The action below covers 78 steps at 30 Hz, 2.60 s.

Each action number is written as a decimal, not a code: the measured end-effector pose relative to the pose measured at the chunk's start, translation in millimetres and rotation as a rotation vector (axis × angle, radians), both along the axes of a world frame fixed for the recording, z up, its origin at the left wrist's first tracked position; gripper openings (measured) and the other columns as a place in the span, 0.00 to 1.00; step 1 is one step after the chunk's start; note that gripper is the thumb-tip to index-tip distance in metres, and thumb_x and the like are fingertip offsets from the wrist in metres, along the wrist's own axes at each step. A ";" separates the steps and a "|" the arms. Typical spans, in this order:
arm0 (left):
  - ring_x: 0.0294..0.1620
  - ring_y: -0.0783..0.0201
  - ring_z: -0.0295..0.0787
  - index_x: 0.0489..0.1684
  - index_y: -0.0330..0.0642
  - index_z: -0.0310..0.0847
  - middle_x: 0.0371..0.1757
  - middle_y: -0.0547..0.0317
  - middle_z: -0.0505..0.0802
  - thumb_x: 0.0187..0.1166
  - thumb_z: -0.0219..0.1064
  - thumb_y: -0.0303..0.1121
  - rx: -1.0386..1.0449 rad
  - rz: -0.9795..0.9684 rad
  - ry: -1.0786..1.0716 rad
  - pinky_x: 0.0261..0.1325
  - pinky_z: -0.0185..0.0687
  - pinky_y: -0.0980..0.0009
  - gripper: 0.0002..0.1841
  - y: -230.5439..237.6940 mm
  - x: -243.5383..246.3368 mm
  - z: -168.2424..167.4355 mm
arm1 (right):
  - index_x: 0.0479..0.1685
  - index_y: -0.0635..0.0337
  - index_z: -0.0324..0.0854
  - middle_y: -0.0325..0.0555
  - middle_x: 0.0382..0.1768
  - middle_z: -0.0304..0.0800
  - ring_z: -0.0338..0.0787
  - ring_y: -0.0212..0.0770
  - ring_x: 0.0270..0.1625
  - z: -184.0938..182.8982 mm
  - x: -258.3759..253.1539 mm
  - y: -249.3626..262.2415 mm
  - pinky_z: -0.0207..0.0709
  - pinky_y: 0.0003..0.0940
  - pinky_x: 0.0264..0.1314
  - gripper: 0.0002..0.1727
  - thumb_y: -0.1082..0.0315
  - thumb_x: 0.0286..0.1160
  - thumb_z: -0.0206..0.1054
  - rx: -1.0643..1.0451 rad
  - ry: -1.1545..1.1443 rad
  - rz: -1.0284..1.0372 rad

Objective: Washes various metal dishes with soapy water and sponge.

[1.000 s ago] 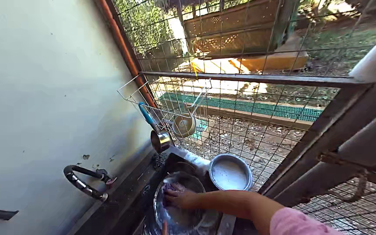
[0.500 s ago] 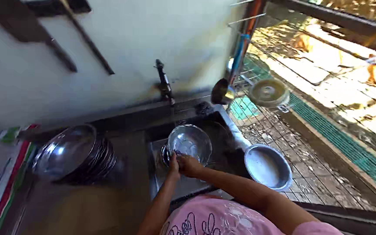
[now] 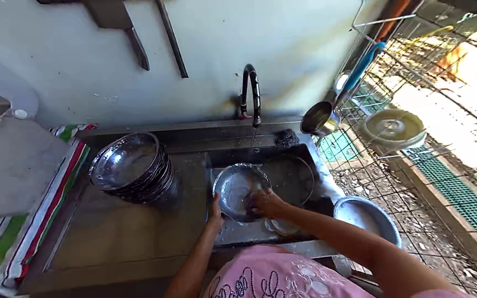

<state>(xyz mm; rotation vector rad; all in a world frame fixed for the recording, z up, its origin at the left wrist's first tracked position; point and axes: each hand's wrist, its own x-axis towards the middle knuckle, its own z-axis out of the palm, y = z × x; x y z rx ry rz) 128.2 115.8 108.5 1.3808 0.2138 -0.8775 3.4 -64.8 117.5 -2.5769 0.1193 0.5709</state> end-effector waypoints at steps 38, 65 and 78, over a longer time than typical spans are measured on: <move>0.88 0.52 0.62 0.89 0.32 0.56 0.88 0.38 0.67 0.95 0.34 0.48 -0.038 -0.446 -0.349 0.89 0.56 0.53 0.33 -25.7 35.4 -36.6 | 0.65 0.73 0.73 0.49 0.49 0.89 0.89 0.35 0.50 21.1 -9.4 -5.4 0.85 0.37 0.59 0.35 0.79 0.47 0.75 1.021 -0.012 -0.406; 0.51 0.67 0.89 0.56 0.20 0.82 0.49 0.44 0.93 0.70 0.73 0.23 -0.049 -0.562 -0.746 0.62 0.83 0.68 0.18 -16.9 5.9 55.2 | 0.50 0.69 0.92 0.66 0.67 0.86 0.81 0.61 0.76 51.3 39.4 -2.5 0.70 0.59 0.79 0.18 0.65 0.65 0.76 0.421 -0.786 -0.379; 0.51 0.56 0.84 0.72 0.33 0.69 0.56 0.42 0.85 0.97 0.38 0.46 0.000 0.282 -0.054 0.54 0.82 0.56 0.26 -36.7 1.0 46.5 | 0.60 0.52 0.92 0.55 0.74 0.85 0.78 0.68 0.79 32.1 33.8 65.8 0.69 0.70 0.78 0.19 0.65 0.69 0.73 0.011 -0.804 -0.186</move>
